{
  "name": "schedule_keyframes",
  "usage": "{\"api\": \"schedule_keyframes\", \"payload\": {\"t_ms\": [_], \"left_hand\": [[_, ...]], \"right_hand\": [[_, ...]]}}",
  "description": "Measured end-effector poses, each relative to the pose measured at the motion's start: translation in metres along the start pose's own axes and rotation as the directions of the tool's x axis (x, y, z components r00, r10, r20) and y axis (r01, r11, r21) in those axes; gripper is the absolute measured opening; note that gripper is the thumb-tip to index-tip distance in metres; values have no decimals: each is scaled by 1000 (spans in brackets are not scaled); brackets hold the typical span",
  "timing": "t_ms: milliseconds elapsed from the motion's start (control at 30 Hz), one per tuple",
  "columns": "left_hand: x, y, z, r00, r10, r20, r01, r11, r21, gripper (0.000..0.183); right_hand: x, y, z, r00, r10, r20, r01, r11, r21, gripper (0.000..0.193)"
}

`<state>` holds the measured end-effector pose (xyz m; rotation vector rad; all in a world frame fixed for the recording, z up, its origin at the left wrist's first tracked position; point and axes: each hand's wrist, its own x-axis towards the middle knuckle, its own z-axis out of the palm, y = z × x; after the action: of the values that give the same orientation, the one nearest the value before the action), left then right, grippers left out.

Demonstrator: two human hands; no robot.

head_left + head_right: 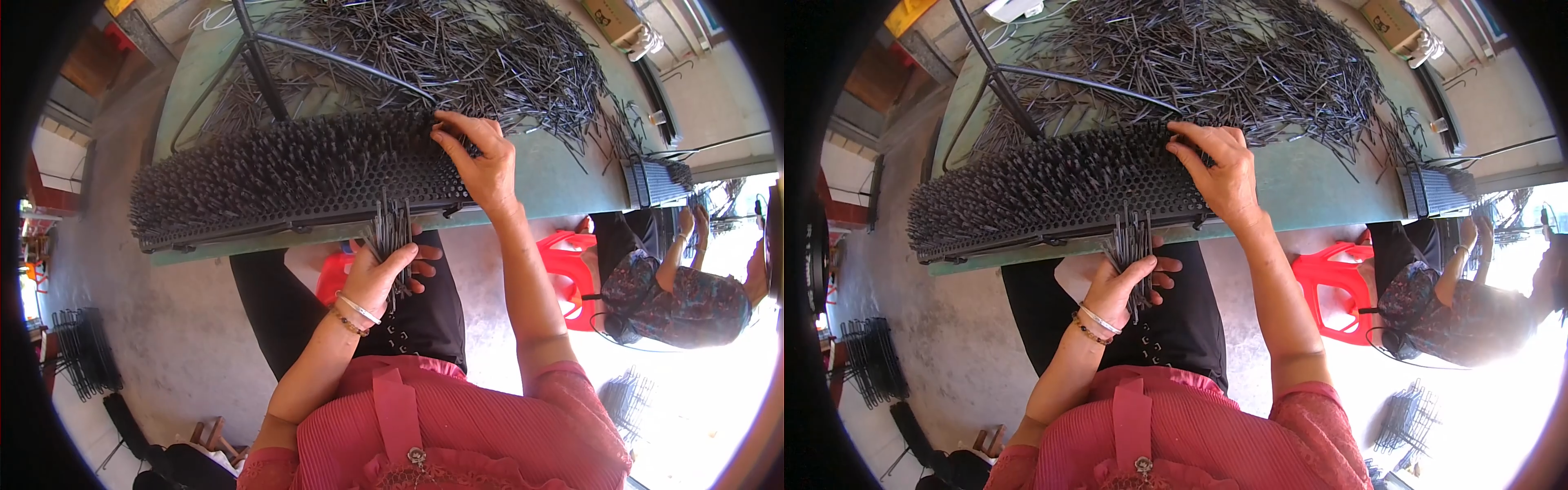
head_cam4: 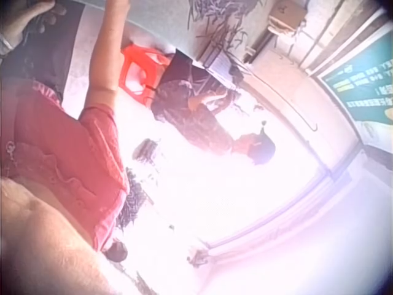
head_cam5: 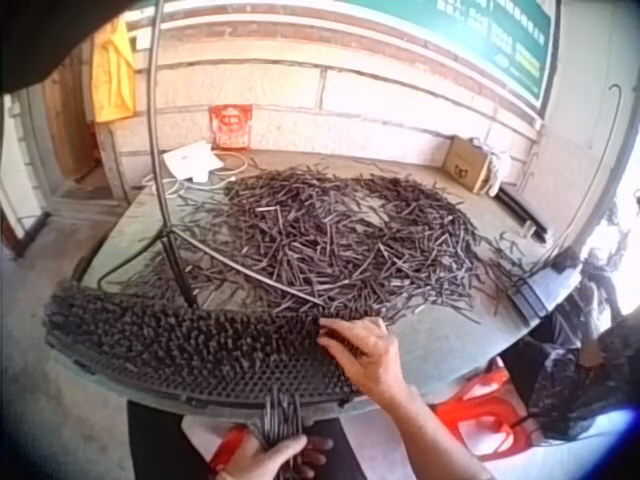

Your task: Manually inserting thin metal rods into a perforated base plate at a workstation.

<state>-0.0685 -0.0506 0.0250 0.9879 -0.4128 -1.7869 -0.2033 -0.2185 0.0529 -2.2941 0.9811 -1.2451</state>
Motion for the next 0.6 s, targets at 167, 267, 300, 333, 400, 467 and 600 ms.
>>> {"api": "schedule_keyframes", "payload": {"t_ms": [167,267,300,333,400,467,600], "left_hand": [[-1,-1,-1,1000,-5,-5,5,1000,0,30],[-1,-2,-1,1000,0,3,0,1000,-6,30],[-1,-2,0,1000,-2,3,2,1000,-3,30],[-1,-2,0,1000,-3,3,3,1000,0,29],[-1,-2,0,1000,-1,5,1,1000,0,30],[-1,-2,0,1000,1,7,-1,1000,-1,30],[0,-2,2,1000,11,15,-11,1000,-12,30]], "right_hand": [[-6,-1,3,986,-159,-43,152,981,-122,20],[-7,-3,0,987,-155,-48,145,974,-172,18],[-7,-2,-1,990,-135,-34,126,974,-188,18],[-6,-4,0,990,-136,-34,127,974,-188,18],[-3,-6,4,980,-190,-54,178,969,-174,16],[-2,-5,3,993,-31,-114,24,998,-61,20],[15,-8,8,987,-152,-41,142,972,-189,21]]}}
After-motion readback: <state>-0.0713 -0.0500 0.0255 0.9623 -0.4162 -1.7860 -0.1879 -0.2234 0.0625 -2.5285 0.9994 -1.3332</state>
